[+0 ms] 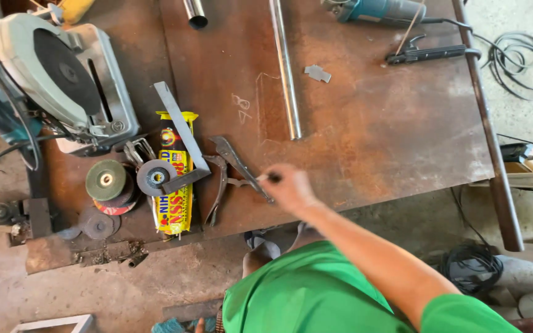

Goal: Drawing a technical diagram with chalk and measuring it with a tape measure on a metal workbench.

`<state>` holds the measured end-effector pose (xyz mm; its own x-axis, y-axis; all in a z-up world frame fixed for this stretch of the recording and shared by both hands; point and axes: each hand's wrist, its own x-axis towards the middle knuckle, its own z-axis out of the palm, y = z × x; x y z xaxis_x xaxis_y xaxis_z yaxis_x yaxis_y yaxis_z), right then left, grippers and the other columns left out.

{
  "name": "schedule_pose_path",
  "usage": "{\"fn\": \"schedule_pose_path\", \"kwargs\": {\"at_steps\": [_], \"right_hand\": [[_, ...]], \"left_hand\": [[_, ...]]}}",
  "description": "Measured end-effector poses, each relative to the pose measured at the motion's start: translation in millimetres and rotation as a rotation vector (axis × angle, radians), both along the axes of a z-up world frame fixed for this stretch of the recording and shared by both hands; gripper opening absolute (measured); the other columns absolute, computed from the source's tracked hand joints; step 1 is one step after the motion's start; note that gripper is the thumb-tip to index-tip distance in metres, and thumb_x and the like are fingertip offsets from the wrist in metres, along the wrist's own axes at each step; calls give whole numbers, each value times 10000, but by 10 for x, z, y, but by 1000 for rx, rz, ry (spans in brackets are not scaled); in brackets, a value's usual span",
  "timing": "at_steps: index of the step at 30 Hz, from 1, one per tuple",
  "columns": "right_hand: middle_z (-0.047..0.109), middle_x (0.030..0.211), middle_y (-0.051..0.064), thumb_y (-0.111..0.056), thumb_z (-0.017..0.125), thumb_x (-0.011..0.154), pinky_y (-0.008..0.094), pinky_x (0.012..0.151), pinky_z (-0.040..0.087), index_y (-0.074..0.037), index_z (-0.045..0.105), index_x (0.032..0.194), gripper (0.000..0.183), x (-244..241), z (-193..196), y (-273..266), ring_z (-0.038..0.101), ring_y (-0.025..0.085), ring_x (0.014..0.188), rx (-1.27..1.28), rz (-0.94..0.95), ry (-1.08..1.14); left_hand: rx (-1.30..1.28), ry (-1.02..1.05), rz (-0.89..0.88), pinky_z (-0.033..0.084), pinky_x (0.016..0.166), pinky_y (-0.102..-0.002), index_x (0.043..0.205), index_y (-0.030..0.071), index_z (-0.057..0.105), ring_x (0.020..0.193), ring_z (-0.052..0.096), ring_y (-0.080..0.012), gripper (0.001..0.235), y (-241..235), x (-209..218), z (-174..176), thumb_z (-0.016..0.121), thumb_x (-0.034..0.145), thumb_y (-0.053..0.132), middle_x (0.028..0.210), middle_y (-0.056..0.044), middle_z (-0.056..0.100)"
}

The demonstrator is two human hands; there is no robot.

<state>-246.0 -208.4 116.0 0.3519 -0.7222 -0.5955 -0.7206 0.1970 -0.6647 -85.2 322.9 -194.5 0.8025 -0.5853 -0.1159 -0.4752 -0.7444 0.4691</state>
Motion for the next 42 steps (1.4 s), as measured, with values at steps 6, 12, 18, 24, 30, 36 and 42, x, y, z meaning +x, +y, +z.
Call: {"fn": "schedule_pose_path", "kwargs": {"at_steps": [6,12,18,24,30,36,42], "right_hand": [[738,853,56,-234,776,904,289,727,533,-28,753,955,214,-1336,-910,-826,642,158,753,-340,-307,6],[800,960,48,-188,774,857,284,737,560,-44,769,1067,255,-1384,-1147,-1400,741,180,823,-554,-190,-113],[785,908,15,-167,761,840,371,805,532,-114,809,886,86,-990,-1480,-1784,635,251,889,-702,2,-59],[727,789,86,-143,744,803,393,750,521,-96,761,756,68,-1063,-1641,-1875,620,290,801,-794,47,-26],[710,775,75,-123,770,844,372,733,528,-59,762,827,67,-1740,-1381,-1759,610,248,777,-649,-21,26],[695,740,81,-224,788,847,388,676,508,-98,796,873,129,-1428,-1315,-1804,597,277,720,-691,-10,-55],[745,813,40,-139,741,817,384,748,526,-102,752,780,54,-850,-1731,-1883,619,275,826,-768,9,-72]], "left_hand": [[-118,360,716,542,548,-360,972,-101,723,573,636,-261,434,-1126,-676,666,922,751,215,741,-221,696],[95,406,521,563,672,-371,1066,-20,757,677,684,-274,470,-2136,-936,1653,846,784,345,809,-171,739],[175,294,613,575,691,-393,1060,43,791,689,712,-284,538,-2164,-1336,1563,903,697,424,806,-150,763],[255,280,686,566,706,-389,1052,18,773,731,694,-317,570,-1737,-1639,1108,901,682,433,840,-172,754],[97,168,695,535,530,-337,971,-91,718,549,612,-255,530,-1253,-1863,457,952,694,296,689,-186,675],[-161,291,691,521,503,-348,965,-113,644,525,620,-284,469,-864,-1795,-41,925,697,152,668,-243,666],[-113,207,643,484,455,-347,948,-102,622,490,547,-255,455,-928,-1576,167,931,715,137,624,-195,601]]}}
